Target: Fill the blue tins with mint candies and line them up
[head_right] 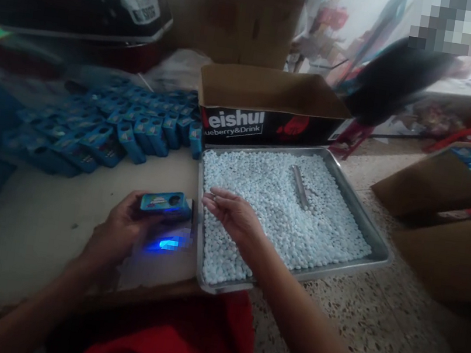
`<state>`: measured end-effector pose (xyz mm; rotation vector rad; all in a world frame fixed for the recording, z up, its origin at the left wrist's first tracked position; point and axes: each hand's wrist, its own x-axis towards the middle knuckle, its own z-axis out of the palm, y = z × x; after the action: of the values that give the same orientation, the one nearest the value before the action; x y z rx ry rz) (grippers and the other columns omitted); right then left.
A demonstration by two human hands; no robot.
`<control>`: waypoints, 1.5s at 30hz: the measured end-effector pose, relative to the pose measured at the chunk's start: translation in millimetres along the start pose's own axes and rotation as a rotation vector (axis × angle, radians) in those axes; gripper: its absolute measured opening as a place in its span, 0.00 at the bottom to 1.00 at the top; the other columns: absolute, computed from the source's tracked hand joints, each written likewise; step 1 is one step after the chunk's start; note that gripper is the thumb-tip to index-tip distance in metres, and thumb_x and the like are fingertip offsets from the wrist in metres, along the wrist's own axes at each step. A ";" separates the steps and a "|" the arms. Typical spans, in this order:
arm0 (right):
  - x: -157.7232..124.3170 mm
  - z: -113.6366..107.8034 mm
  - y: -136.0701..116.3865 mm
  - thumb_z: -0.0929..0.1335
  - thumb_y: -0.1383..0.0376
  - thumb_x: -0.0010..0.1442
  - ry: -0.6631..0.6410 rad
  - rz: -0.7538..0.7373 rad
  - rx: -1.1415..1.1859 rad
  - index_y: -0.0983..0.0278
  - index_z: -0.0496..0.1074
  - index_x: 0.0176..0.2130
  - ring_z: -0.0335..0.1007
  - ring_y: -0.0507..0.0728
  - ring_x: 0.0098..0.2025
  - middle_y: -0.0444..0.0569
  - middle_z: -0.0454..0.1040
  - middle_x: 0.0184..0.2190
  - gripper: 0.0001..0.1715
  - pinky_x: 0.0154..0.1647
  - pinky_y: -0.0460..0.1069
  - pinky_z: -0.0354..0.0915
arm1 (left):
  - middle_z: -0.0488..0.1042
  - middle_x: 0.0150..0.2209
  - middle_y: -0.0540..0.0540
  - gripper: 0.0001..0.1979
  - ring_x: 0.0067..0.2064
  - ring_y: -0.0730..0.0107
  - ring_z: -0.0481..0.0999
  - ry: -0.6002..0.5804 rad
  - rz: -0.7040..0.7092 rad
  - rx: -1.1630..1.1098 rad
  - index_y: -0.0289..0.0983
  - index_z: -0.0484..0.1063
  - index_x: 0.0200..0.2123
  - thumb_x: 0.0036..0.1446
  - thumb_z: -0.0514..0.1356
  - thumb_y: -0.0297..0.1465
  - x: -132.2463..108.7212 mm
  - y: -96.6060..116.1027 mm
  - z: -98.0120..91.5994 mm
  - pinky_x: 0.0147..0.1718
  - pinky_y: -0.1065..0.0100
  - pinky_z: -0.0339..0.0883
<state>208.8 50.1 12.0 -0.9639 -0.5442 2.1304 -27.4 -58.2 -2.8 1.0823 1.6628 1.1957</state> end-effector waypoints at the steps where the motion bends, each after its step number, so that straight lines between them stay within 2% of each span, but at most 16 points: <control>1: -0.2 3.2 -0.1 0.71 0.79 0.63 -0.040 -0.014 -0.049 0.74 0.79 0.46 0.81 0.50 0.33 0.59 0.84 0.41 0.12 0.38 0.40 0.78 | 0.84 0.48 0.44 0.26 0.51 0.52 0.83 0.001 -0.013 0.010 0.41 0.73 0.53 0.55 0.73 0.44 -2.2 -2.9 -0.6 0.54 0.52 0.79; 4: -1.2 20.7 -2.3 0.76 0.69 0.64 -0.209 -0.104 -0.222 0.71 0.82 0.46 0.70 0.44 0.23 0.55 0.85 0.40 0.09 0.22 0.36 0.67 | 0.82 0.54 0.43 0.33 0.57 0.51 0.81 0.006 0.019 -0.021 0.43 0.72 0.59 0.51 0.76 0.42 -2.7 -8.9 -4.5 0.59 0.52 0.76; 6: -2.9 36.3 -6.6 0.77 0.65 0.65 -0.290 -0.155 -0.311 0.69 0.83 0.45 0.68 0.43 0.22 0.53 0.85 0.38 0.11 0.18 0.36 0.62 | 0.78 0.61 0.42 0.40 0.64 0.50 0.76 0.017 0.090 -0.051 0.45 0.70 0.63 0.47 0.78 0.39 -2.8 -9.6 -14.0 0.67 0.51 0.70; 8: -4.5 49.4 -13.1 0.76 0.67 0.65 -0.317 -0.149 -0.341 0.69 0.83 0.45 0.69 0.44 0.23 0.52 0.84 0.37 0.09 0.20 0.36 0.64 | 0.76 0.62 0.42 0.41 0.67 0.51 0.74 0.067 0.145 -0.047 0.47 0.69 0.65 0.48 0.77 0.39 -6.6 -6.9 -30.2 0.70 0.48 0.65; 12: -5.9 53.8 -27.9 0.71 0.76 0.65 -0.174 -0.099 -0.282 0.70 0.82 0.46 0.74 0.45 0.29 0.53 0.84 0.39 0.11 0.31 0.37 0.73 | 0.80 0.54 0.42 0.26 0.57 0.54 0.81 0.250 0.126 0.017 0.44 0.76 0.58 0.57 0.73 0.39 -21.2 6.1 -67.2 0.63 0.47 0.73; 15: -8.5 42.4 -36.5 0.69 0.80 0.61 -0.026 -0.129 -0.278 0.68 0.80 0.45 0.75 0.46 0.32 0.51 0.82 0.40 0.16 0.34 0.37 0.75 | 0.82 0.48 0.43 0.20 0.51 0.56 0.83 0.326 0.153 0.049 0.40 0.79 0.51 0.57 0.72 0.38 -28.0 16.1 -80.7 0.58 0.51 0.78; 18: -14.4 32.7 -43.9 0.70 0.80 0.58 0.082 -0.142 -0.302 0.67 0.78 0.45 0.76 0.47 0.33 0.50 0.80 0.40 0.16 0.33 0.37 0.75 | 0.82 0.47 0.45 0.16 0.50 0.58 0.82 0.321 0.273 0.146 0.41 0.79 0.49 0.58 0.72 0.36 -27.1 24.3 -77.9 0.58 0.54 0.77; 23: -22.0 24.1 -57.3 0.69 0.78 0.60 0.177 -0.143 -0.305 0.68 0.78 0.45 0.76 0.48 0.33 0.52 0.79 0.39 0.14 0.32 0.37 0.74 | 0.81 0.52 0.44 0.18 0.55 0.55 0.80 0.298 0.667 0.536 0.41 0.77 0.53 0.61 0.72 0.33 -14.3 41.4 -59.7 0.62 0.52 0.72; 26: -22.2 17.7 -63.3 0.69 0.76 0.63 0.149 -0.126 -0.233 0.68 0.77 0.45 0.72 0.46 0.30 0.48 0.77 0.35 0.11 0.29 0.36 0.72 | 0.78 0.58 0.41 0.27 0.61 0.51 0.75 0.220 0.800 0.684 0.39 0.72 0.59 0.59 0.74 0.33 -4.0 50.0 -49.2 0.66 0.49 0.67; 31: -13.2 21.6 -61.1 0.68 0.78 0.60 0.140 -0.102 -0.244 0.68 0.78 0.44 0.61 0.44 0.22 0.43 0.71 0.27 0.15 0.18 0.34 0.59 | 0.70 0.66 0.34 0.41 0.67 0.42 0.68 -0.030 0.723 0.839 0.35 0.66 0.66 0.53 0.77 0.37 12.0 52.2 -18.8 0.70 0.45 0.61; 34: 4.7 38.5 -54.6 0.71 0.79 0.53 0.055 -0.086 -0.310 0.69 0.79 0.44 0.62 0.44 0.24 0.45 0.74 0.29 0.18 0.18 0.35 0.57 | 0.75 0.62 0.35 0.32 0.62 0.45 0.74 -0.253 0.627 0.895 0.34 0.69 0.63 0.59 0.73 0.34 17.9 51.1 2.8 0.64 0.48 0.69; 36: 22.8 54.2 -48.5 0.74 0.77 0.49 -0.031 -0.070 -0.356 0.69 0.80 0.44 0.66 0.45 0.26 0.46 0.75 0.31 0.20 0.21 0.36 0.61 | 0.79 0.56 0.39 0.22 0.57 0.51 0.79 -0.361 0.580 0.877 0.36 0.73 0.59 0.63 0.68 0.29 22.4 50.9 1.7 0.58 0.54 0.74; 38: 44.9 72.7 -39.1 0.78 0.73 0.48 -0.126 -0.077 -0.413 0.69 0.82 0.43 0.63 0.45 0.25 0.43 0.72 0.28 0.20 0.21 0.37 0.58 | 0.81 0.55 0.43 0.20 0.56 0.54 0.80 -0.340 0.539 0.832 0.40 0.74 0.57 0.62 0.67 0.29 29.0 53.3 -23.7 0.55 0.58 0.76; 40: 68.4 95.1 -24.4 0.80 0.65 0.51 -0.222 -0.109 -0.517 0.69 0.83 0.43 0.54 0.44 0.22 0.38 0.64 0.22 0.19 0.19 0.39 0.50 | 0.81 0.57 0.45 0.22 0.56 0.55 0.81 -0.176 0.507 0.790 0.43 0.75 0.57 0.60 0.70 0.30 37.2 61.2 -75.8 0.57 0.58 0.75; 42: 90.2 122.9 -3.6 0.79 0.57 0.56 -0.330 -0.180 -0.693 0.68 0.84 0.44 0.50 0.45 0.21 0.37 0.61 0.20 0.20 0.20 0.41 0.46 | 0.80 0.57 0.47 0.22 0.57 0.56 0.80 0.066 0.500 0.759 0.44 0.76 0.56 0.58 0.71 0.32 48.7 74.5 -147.6 0.60 0.59 0.73; 45: 117.2 176.2 35.2 0.74 0.55 0.62 -0.514 -0.401 -0.998 0.66 0.84 0.43 0.62 0.50 0.26 0.44 0.73 0.26 0.17 0.27 0.45 0.56 | 0.81 0.55 0.46 0.23 0.56 0.53 0.80 0.417 0.476 0.799 0.43 0.78 0.54 0.54 0.73 0.34 81.2 92.7 -263.1 0.62 0.57 0.70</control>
<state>3.5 102.1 46.7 -0.6607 -1.9873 1.6726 -281.0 -37.7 137.6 1.8936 2.3976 1.0987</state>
